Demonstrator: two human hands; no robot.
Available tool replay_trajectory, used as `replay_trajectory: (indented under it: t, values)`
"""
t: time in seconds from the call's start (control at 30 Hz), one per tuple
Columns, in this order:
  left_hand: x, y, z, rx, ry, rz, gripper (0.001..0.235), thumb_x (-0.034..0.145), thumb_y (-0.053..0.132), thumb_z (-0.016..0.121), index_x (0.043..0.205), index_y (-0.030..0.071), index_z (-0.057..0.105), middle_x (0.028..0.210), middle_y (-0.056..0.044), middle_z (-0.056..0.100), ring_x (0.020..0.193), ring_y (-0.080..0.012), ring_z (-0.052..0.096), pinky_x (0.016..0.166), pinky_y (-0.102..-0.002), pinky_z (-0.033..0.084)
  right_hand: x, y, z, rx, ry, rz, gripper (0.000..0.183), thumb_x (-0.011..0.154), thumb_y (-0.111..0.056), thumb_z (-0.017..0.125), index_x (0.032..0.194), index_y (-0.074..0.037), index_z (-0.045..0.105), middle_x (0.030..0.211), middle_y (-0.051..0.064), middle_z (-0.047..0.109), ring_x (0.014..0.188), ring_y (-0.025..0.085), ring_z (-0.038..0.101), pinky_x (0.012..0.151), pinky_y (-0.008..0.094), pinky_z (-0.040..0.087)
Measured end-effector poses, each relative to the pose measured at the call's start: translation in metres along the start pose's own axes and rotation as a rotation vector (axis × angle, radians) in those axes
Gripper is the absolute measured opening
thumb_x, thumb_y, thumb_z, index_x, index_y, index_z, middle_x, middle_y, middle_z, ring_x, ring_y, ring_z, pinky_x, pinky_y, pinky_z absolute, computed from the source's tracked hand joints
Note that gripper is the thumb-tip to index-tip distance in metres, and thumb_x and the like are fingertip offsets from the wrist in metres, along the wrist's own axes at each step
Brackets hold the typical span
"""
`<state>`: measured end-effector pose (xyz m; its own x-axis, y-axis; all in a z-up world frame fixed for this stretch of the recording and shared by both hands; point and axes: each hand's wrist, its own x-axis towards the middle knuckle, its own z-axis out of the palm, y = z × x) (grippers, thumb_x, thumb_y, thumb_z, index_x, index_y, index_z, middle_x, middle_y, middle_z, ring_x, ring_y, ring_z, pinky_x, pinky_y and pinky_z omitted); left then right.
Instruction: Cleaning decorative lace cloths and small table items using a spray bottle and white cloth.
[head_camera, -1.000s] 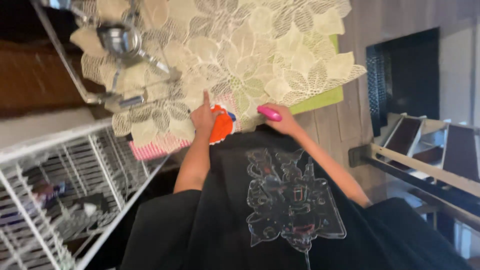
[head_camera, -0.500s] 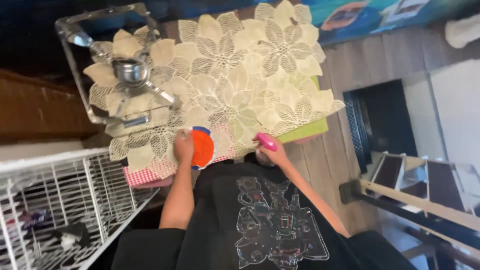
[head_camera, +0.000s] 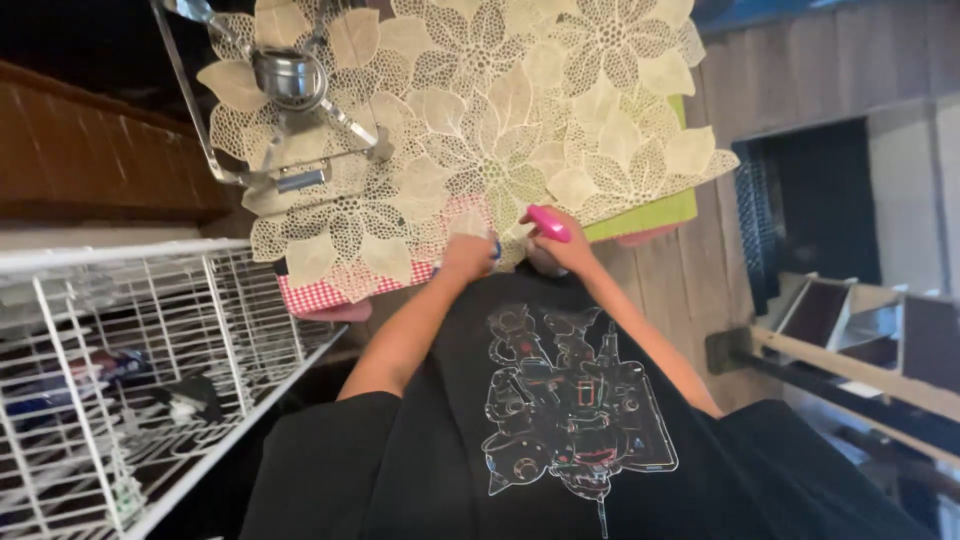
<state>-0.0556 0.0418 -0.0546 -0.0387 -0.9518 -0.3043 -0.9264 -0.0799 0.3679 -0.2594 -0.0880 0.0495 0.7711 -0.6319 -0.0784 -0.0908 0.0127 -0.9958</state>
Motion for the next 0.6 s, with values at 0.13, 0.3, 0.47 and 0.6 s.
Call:
replay_trajectory:
  t: [0.13, 0.3, 0.47, 0.6]
  values:
    - [0.003, 0.021, 0.007, 0.074, -0.051, 0.175, 0.071, 0.086, 0.048, 0.073, 0.139, 0.006, 0.053, 0.074, -0.013, 0.072, 0.066, -0.0338, 0.071, 0.058, -0.048, 0.054, -0.013, 0.000, -0.007, 0.060, 0.086, 0.046, 0.052, 0.081, -0.001, 0.065, 0.133, -0.002, 0.063, 0.119, 0.006, 0.071, 0.094, 0.015, 0.069, 0.085, 0.029, 0.057]
    - [0.011, -0.005, 0.066, 0.293, 0.217, 0.343, 0.060, 0.093, 0.020, 0.065, 0.150, 0.012, 0.052, 0.074, -0.004, 0.069, 0.059, -0.0224, 0.068, 0.050, -0.042, 0.051, -0.046, 0.043, -0.022, -0.109, 0.216, -0.018, 0.048, 0.084, -0.001, 0.069, 0.132, 0.000, 0.065, 0.120, 0.009, 0.073, 0.103, 0.016, 0.067, 0.094, 0.031, 0.052]
    - [0.011, 0.007, 0.038, 0.207, 0.203, 0.407, 0.050, 0.084, 0.023, 0.066, 0.131, 0.008, 0.061, 0.089, -0.009, 0.070, 0.063, -0.0251, 0.069, 0.057, -0.043, 0.053, -0.059, 0.008, -0.023, -0.068, 0.332, 0.041, 0.048, 0.083, -0.005, 0.070, 0.130, -0.001, 0.065, 0.115, 0.006, 0.073, 0.097, 0.014, 0.066, 0.090, 0.029, 0.053]
    - [0.009, 0.016, -0.010, 0.081, 0.139, 0.310, 0.022, 0.086, 0.029, 0.070, 0.098, 0.010, 0.070, 0.096, -0.013, 0.067, 0.070, -0.0302, 0.070, 0.062, -0.045, 0.054, -0.049, 0.008, -0.030, -0.054, 0.334, 0.059, 0.044, 0.083, -0.005, 0.069, 0.126, -0.002, 0.067, 0.113, 0.006, 0.073, 0.096, 0.015, 0.068, 0.089, 0.028, 0.055]
